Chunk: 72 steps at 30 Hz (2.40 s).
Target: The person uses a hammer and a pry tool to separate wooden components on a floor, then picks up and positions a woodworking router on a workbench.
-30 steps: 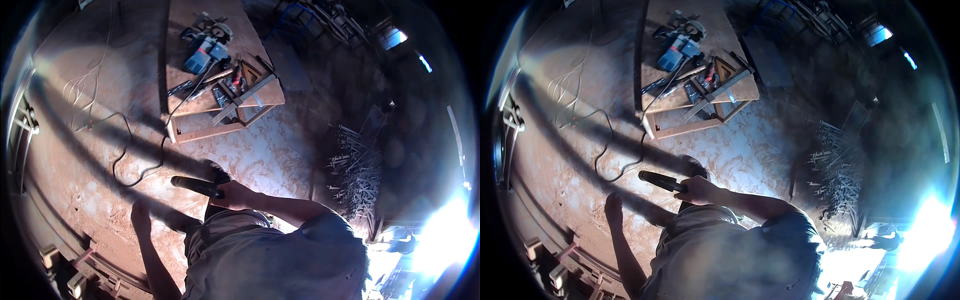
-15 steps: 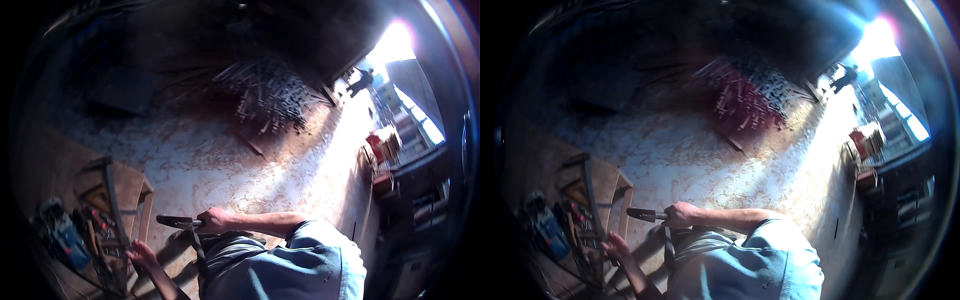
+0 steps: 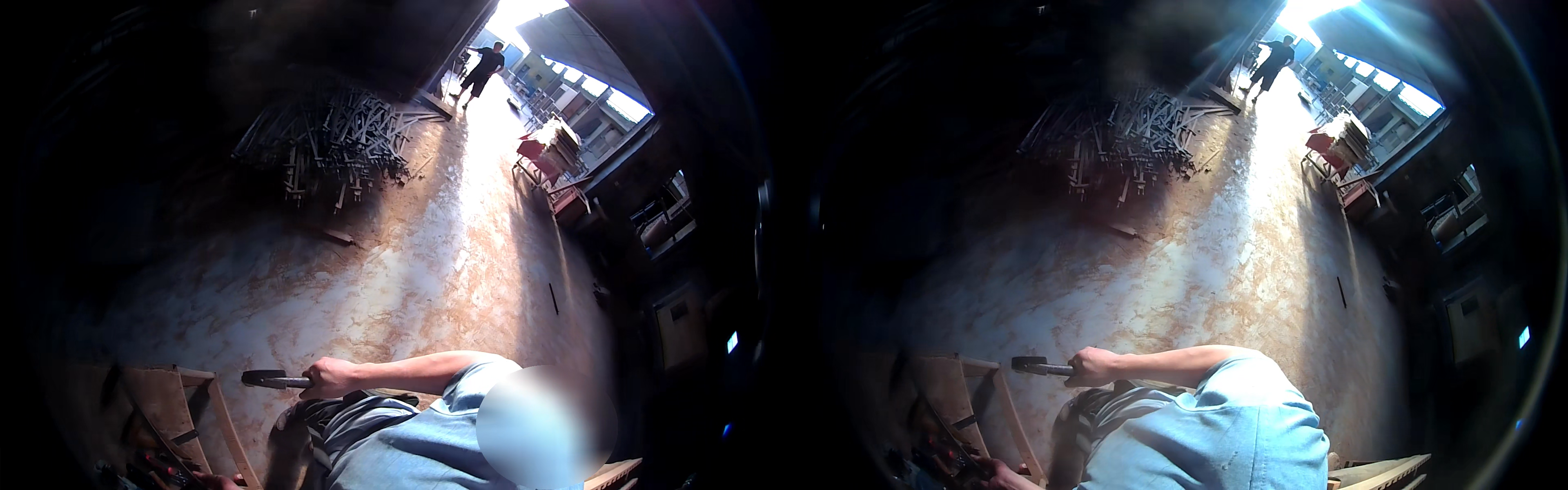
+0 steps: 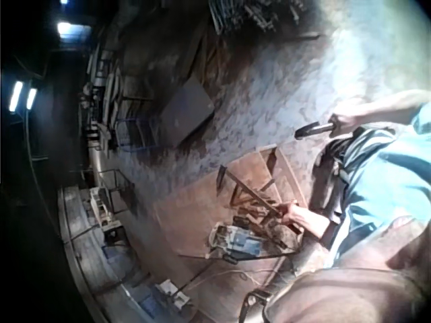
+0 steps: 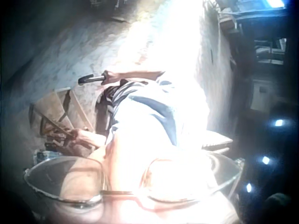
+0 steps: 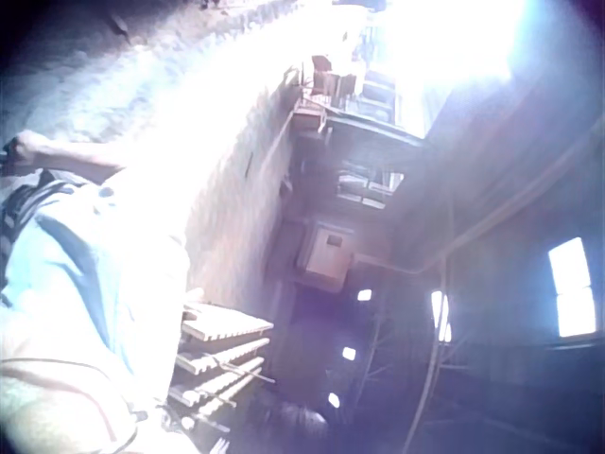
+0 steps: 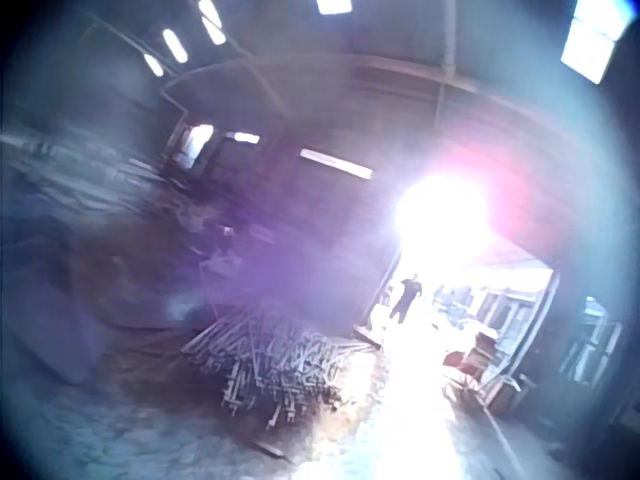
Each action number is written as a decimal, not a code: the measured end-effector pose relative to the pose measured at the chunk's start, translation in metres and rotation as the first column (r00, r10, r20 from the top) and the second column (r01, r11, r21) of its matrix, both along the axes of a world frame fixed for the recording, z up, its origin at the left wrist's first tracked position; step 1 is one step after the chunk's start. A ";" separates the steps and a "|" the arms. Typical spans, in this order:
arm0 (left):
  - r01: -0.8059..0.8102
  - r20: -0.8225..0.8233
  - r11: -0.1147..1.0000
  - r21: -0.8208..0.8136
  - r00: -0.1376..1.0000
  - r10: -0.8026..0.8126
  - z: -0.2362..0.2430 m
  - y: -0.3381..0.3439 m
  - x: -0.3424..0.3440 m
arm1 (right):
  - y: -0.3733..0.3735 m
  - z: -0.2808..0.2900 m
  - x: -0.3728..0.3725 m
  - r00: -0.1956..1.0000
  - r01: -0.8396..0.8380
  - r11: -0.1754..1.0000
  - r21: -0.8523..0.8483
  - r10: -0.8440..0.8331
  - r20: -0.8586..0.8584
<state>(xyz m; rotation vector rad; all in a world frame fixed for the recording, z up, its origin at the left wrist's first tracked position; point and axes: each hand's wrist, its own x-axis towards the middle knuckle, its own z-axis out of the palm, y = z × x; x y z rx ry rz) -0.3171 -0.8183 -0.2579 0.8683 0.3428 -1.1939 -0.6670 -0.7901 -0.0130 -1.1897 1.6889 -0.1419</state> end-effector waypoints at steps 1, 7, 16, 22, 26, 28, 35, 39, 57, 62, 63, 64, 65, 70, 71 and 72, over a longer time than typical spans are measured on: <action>0.058 0.012 0.998 0.001 0.998 -0.059 0.006 0.003 -0.023 | 0.001 -0.002 -0.003 1.000 -0.018 1.000 0.001 0.018 -0.002; 0.272 0.070 0.962 -0.024 0.960 -0.270 0.033 0.005 -0.076 | 0.001 -0.005 -0.011 0.999 -0.025 0.999 -0.039 0.024 -0.034; 0.396 0.195 0.913 -0.101 0.907 -0.372 0.070 -0.015 -0.087 | 0.017 -0.013 -0.023 0.998 0.029 0.994 -0.109 -0.023 0.054; 0.350 0.367 0.913 -0.207 0.893 -0.259 0.104 -0.004 -0.013 | 0.008 0.022 -0.024 0.993 -0.076 0.965 -0.250 0.095 0.066; 0.109 0.542 0.927 -0.359 0.833 0.112 0.192 0.169 0.146 | 0.009 0.058 0.029 0.945 -0.222 0.942 -0.251 0.271 0.182; -0.114 0.454 0.921 -0.373 0.843 0.289 0.226 0.223 0.100 | 0.028 0.087 0.045 0.902 -0.413 0.910 -0.021 0.412 0.132; -0.592 0.557 0.806 -0.011 0.666 0.497 0.230 0.437 -0.001 | 0.127 0.048 0.148 0.734 -0.628 0.773 -0.096 0.628 0.257; -0.703 0.615 0.668 0.243 0.644 0.454 0.243 0.508 -0.071 | 0.158 0.028 0.180 0.558 -0.802 0.597 -0.029 0.765 0.321; -0.648 0.935 -0.727 0.227 -0.063 0.349 0.284 0.754 -0.336 | 0.418 -0.002 0.384 -0.626 -0.780 -0.590 -0.208 0.734 0.263; -0.496 0.932 -0.801 0.335 0.052 0.358 0.285 0.847 -0.349 | 0.531 0.021 0.359 -0.706 -0.704 -0.693 -0.157 0.656 0.267; -0.519 0.924 -0.783 0.341 0.033 0.381 0.280 0.870 -0.351 | 0.552 0.024 0.351 -0.695 -0.715 -0.683 -0.149 0.673 0.253; -0.545 0.915 -0.764 0.346 0.014 0.404 0.273 0.891 -0.353 | 0.573 0.030 0.343 -0.696 -0.711 -0.692 -0.122 0.668 0.264; -0.540 0.923 -0.767 0.346 0.052 0.380 0.271 0.911 -0.350 | 0.593 0.039 0.337 -0.696 -0.707 -0.700 -0.099 0.662 0.278; -0.557 0.926 -0.751 0.356 0.098 0.366 0.264 0.985 -0.349 | 0.662 0.048 0.327 -0.739 -0.648 -0.756 -0.094 0.594 0.319; -0.574 0.929 -0.744 0.341 0.085 0.361 0.267 0.998 -0.347 | 0.670 0.047 0.329 -0.752 -0.636 -0.765 -0.106 0.582 0.309; -0.589 0.932 -0.739 0.327 0.070 0.357 0.272 1.009 -0.344 | 0.678 0.046 0.330 -0.772 -0.614 -0.780 -0.117 0.564 0.292</action>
